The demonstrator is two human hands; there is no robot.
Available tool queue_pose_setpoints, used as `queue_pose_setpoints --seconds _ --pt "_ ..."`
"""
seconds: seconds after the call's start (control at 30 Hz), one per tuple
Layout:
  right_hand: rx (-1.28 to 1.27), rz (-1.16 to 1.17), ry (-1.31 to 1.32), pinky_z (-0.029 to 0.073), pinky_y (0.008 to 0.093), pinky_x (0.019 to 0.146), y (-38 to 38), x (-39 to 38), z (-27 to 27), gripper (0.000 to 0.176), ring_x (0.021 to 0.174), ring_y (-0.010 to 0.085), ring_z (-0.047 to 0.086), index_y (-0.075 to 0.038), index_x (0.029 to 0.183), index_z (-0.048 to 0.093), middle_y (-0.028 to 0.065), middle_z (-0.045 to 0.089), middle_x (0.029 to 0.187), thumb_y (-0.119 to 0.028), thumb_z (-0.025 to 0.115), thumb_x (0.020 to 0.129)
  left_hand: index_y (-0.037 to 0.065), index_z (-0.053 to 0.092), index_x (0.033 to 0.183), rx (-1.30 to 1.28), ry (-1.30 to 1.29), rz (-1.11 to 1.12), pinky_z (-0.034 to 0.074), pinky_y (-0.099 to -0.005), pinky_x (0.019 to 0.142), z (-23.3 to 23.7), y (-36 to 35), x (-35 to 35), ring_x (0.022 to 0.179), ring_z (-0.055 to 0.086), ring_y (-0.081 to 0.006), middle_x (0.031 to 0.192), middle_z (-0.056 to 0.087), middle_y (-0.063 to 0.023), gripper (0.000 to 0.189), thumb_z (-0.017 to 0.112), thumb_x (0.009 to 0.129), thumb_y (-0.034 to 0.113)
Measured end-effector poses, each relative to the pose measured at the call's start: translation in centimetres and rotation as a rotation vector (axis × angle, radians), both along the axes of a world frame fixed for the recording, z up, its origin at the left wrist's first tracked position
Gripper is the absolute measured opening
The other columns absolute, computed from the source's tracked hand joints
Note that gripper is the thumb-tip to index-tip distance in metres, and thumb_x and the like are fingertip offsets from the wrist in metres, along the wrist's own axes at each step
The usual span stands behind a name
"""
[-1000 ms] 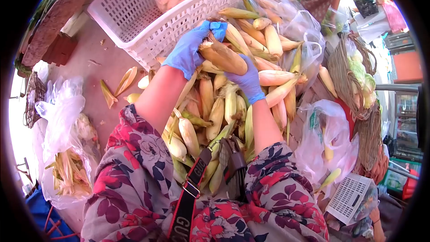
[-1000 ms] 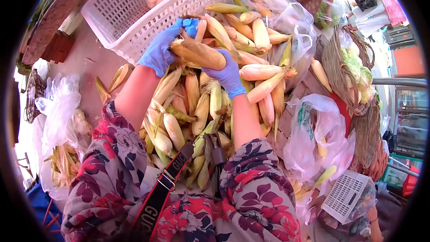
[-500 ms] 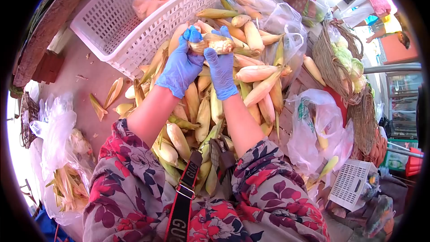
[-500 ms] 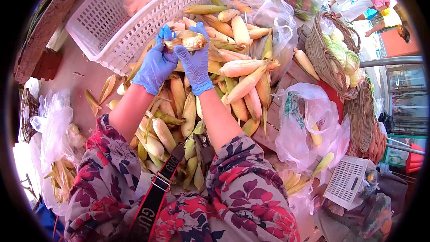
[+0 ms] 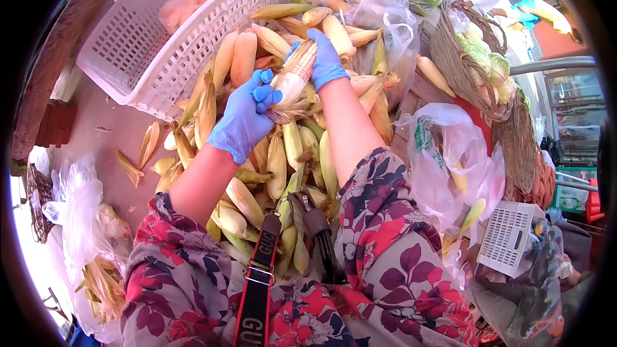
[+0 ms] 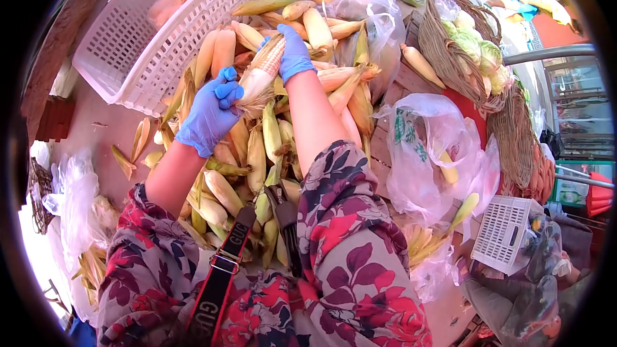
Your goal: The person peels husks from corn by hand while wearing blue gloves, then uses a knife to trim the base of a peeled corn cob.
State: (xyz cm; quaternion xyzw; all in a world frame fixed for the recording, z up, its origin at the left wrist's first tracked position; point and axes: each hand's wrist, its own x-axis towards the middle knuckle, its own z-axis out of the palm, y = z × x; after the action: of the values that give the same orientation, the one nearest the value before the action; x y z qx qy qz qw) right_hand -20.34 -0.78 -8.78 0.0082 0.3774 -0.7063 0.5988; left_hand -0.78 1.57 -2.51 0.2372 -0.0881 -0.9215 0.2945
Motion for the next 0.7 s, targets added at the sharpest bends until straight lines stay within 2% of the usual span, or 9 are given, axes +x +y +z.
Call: queue_pose_setpoints --seconds 0.03,0.17,0.3,0.4,0.43,0.53,0.6,0.67,0.7 --pt "0.018 -0.026 0.088 0.051 0.0460 0.065 -0.4 -1.1 -0.4 0.041 0.068 0.0337 0.057 0.002 0.096 0.050 0.0183 0.057 0.079 -0.033 0.060 0.079 0.008 0.046 0.083 -0.004 -0.009 -0.040 0.026 -0.0165 0.044 -0.1 0.0 0.4 0.043 0.025 -0.0059 0.051 0.032 0.0065 0.016 0.037 0.096 0.013" --pt "0.135 -0.039 0.138 0.051 0.0466 0.069 -0.8 -4.1 0.9 0.042 0.074 0.0353 0.058 0.004 0.101 0.049 0.0194 0.058 0.084 -0.032 0.057 0.080 0.006 0.050 0.087 -0.111 -0.183 -0.072 0.044 -0.0218 0.065 1.2 0.6 1.4 0.044 0.028 -0.0078 0.051 0.032 0.0054 0.019 0.040 0.096 0.020" --pt "0.134 -0.068 0.224 0.052 0.0431 0.067 -0.3 -7.8 1.7 0.034 0.072 0.0323 0.059 0.001 0.098 0.052 0.0184 0.059 0.084 -0.029 0.057 0.082 0.006 0.054 0.085 -0.229 -0.305 -0.090 0.040 -0.0219 0.061 2.1 1.1 2.4 0.046 0.030 -0.0063 0.051 0.033 0.0064 0.022 0.044 0.095 0.023" --pt "-0.054 -0.136 0.266 0.052 0.0406 0.065 -0.4 -8.5 2.6 0.031 0.069 0.0304 0.060 0.000 0.098 0.054 0.0175 0.060 0.082 -0.028 0.057 0.082 0.005 0.056 0.087 -0.557 -0.499 -0.212 0.038 -0.0215 0.061 -0.6 -0.5 2.8 0.045 0.030 -0.0051 0.050 0.035 0.0071 0.024 0.046 0.095 0.026" --pt "-0.078 -0.168 0.335 0.052 0.0387 0.063 0.0 -7.2 4.2 0.038 0.070 0.0282 0.061 0.001 0.100 0.054 0.0177 0.061 0.084 -0.033 0.060 0.083 0.002 0.056 0.098 -0.549 -0.468 -0.346 0.042 -0.0232 0.068 -2.6 -2.4 3.3 0.055 0.042 -0.0062 0.065 0.051 0.0008 0.031 0.051 0.092 0.032" --pt "0.005 -0.038 0.639 0.052 0.0325 0.062 0.9 -3.0 6.6 0.044 0.071 0.0224 0.062 0.000 0.100 0.056 0.0154 0.063 0.082 -0.037 0.065 0.080 0.002 0.050 0.116 -0.882 -0.789 -0.201 0.043 -0.0249 0.078 -3.3 -4.7 1.4 0.080 0.052 -0.0104 0.094 0.056 -0.0041 0.048 0.061 0.084 0.036" --pt "-0.006 0.006 0.688 0.050 0.0275 0.061 1.3 0.5 7.6 0.052 0.074 0.0165 0.061 0.001 0.104 0.056 0.0114 0.063 0.087 -0.045 0.064 0.080 -0.002 0.039 0.128 -1.255 -0.709 -0.035 0.040 -0.0281 0.090 -1.9 -3.5 0.6 0.106 0.048 -0.0171 0.116 0.051 -0.0117 0.082 0.077 0.069 0.039" --pt "-0.108 -0.038 0.596 0.050 0.0268 0.064 1.1 4.6 8.3 0.056 0.076 0.0152 0.061 0.002 0.105 0.056 0.0098 0.062 0.090 -0.048 0.062 0.081 -0.002 0.035 0.131 -1.284 -0.419 -0.073 0.039 -0.0281 0.092 -1.8 -1.7 -0.9 0.106 0.048 -0.0175 0.115 0.052 -0.0095 0.089 0.082 0.062 0.030" --pt "-0.159 0.052 0.693 0.051 0.0265 0.069 1.3 5.2 8.2 0.057 0.080 0.0148 0.060 0.000 0.110 0.054 0.0087 0.060 0.092 -0.050 0.058 0.083 -0.001 0.041 0.125 -1.090 -0.442 -0.122 0.041 -0.0272 0.088 -2.4 -1.8 -1.4 0.101 0.050 -0.0154 0.111 0.054 -0.0075 0.078 0.081 0.062 0.022"
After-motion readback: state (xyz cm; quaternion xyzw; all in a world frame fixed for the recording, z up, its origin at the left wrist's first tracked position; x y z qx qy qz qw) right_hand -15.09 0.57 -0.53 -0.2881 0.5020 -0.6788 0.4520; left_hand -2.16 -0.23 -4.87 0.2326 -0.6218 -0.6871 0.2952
